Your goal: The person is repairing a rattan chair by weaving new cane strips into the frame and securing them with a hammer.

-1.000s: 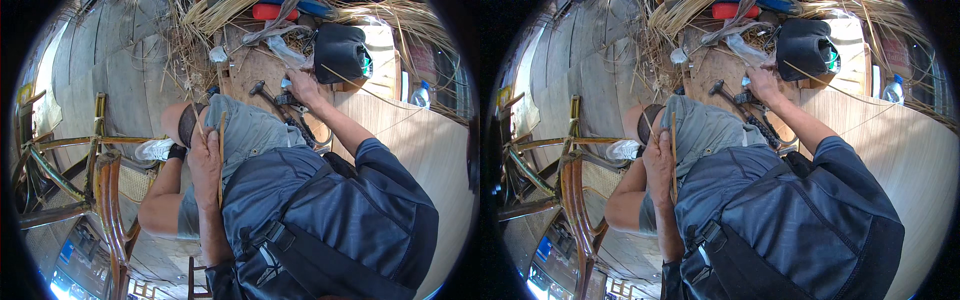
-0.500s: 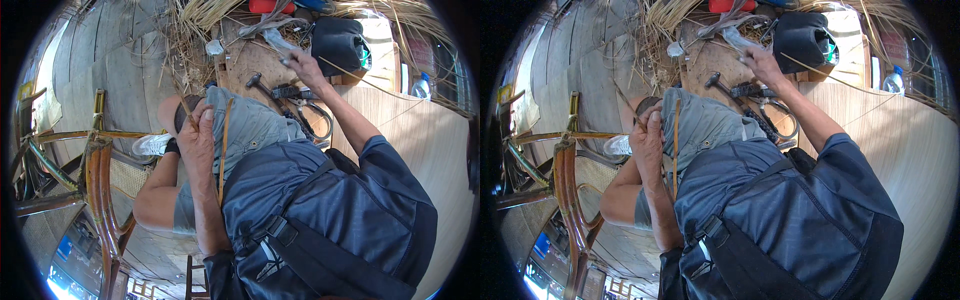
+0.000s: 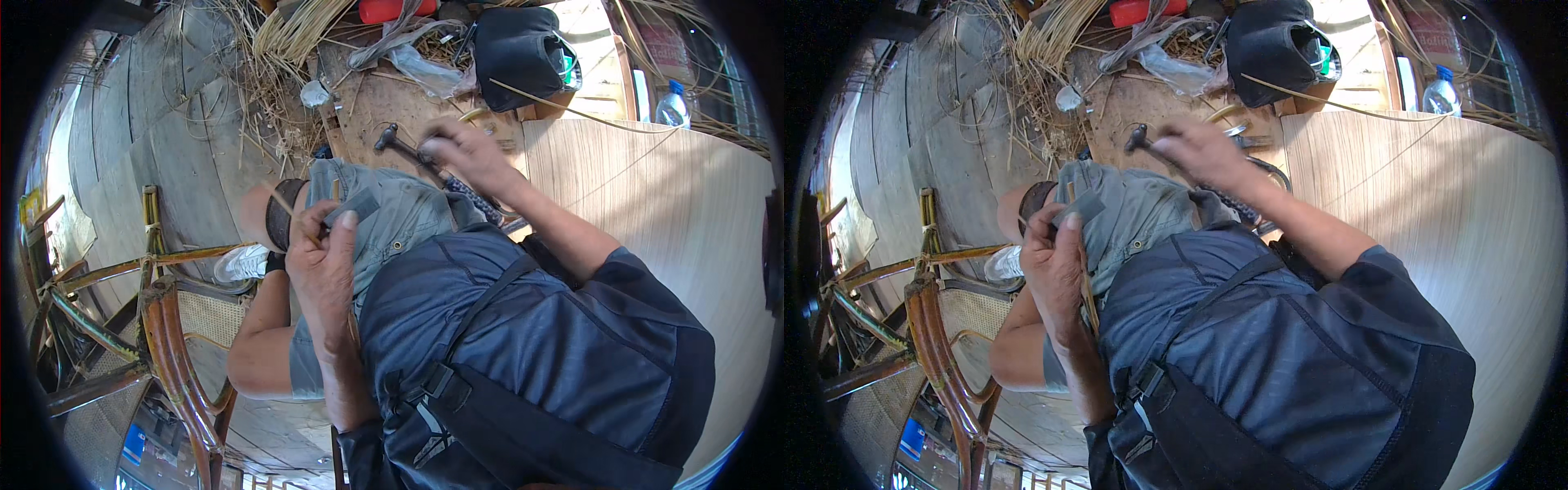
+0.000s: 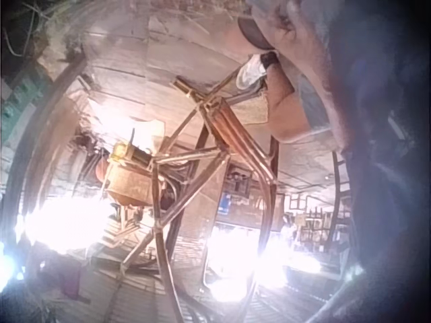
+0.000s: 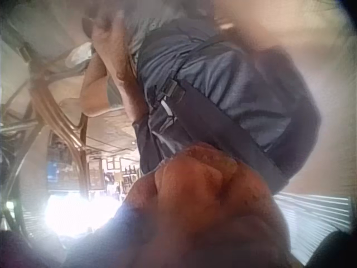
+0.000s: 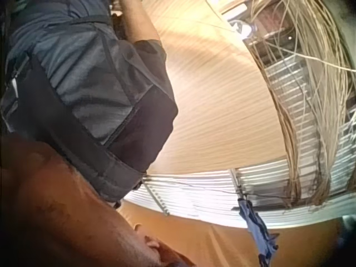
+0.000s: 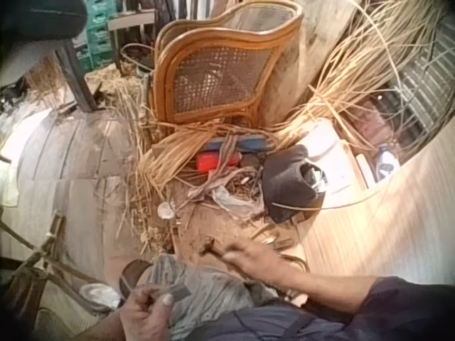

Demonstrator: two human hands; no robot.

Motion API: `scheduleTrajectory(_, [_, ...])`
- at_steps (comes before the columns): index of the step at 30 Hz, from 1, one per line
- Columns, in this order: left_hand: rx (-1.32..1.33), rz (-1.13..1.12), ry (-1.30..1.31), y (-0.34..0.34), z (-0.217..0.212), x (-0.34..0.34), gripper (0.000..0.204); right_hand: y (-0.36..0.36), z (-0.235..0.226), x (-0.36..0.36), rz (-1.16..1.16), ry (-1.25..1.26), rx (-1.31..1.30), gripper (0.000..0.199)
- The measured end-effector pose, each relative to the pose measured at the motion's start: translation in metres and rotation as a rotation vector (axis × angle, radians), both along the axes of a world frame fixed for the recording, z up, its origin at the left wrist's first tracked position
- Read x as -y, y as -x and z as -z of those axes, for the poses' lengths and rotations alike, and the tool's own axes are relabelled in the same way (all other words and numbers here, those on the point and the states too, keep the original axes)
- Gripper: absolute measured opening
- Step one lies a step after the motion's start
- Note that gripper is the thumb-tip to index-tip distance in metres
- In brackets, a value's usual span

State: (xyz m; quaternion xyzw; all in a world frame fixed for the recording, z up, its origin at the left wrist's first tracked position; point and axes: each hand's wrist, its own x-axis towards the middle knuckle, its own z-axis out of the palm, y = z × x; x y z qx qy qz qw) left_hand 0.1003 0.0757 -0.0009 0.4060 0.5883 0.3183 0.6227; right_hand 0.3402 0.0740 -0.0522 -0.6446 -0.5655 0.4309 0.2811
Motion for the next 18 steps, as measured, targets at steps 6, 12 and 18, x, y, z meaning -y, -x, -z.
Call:
scheduleTrajectory(6, [0.328,-0.205,0.116,0.01,0.001,-0.007,0.019,-0.092,0.082,0.067,0.238,0.071,0.323,0.017])
scheduleTrajectory(12, [0.709,-0.276,0.23,0.028,0.013,-0.007,0.022,-0.076,0.102,0.108,-0.013,0.002,0.599,0.023])
scheduleTrajectory(18, [0.911,-0.237,0.232,0.045,0.028,0.002,0.022,-0.093,0.112,0.101,0.119,-0.143,0.73,0.021])
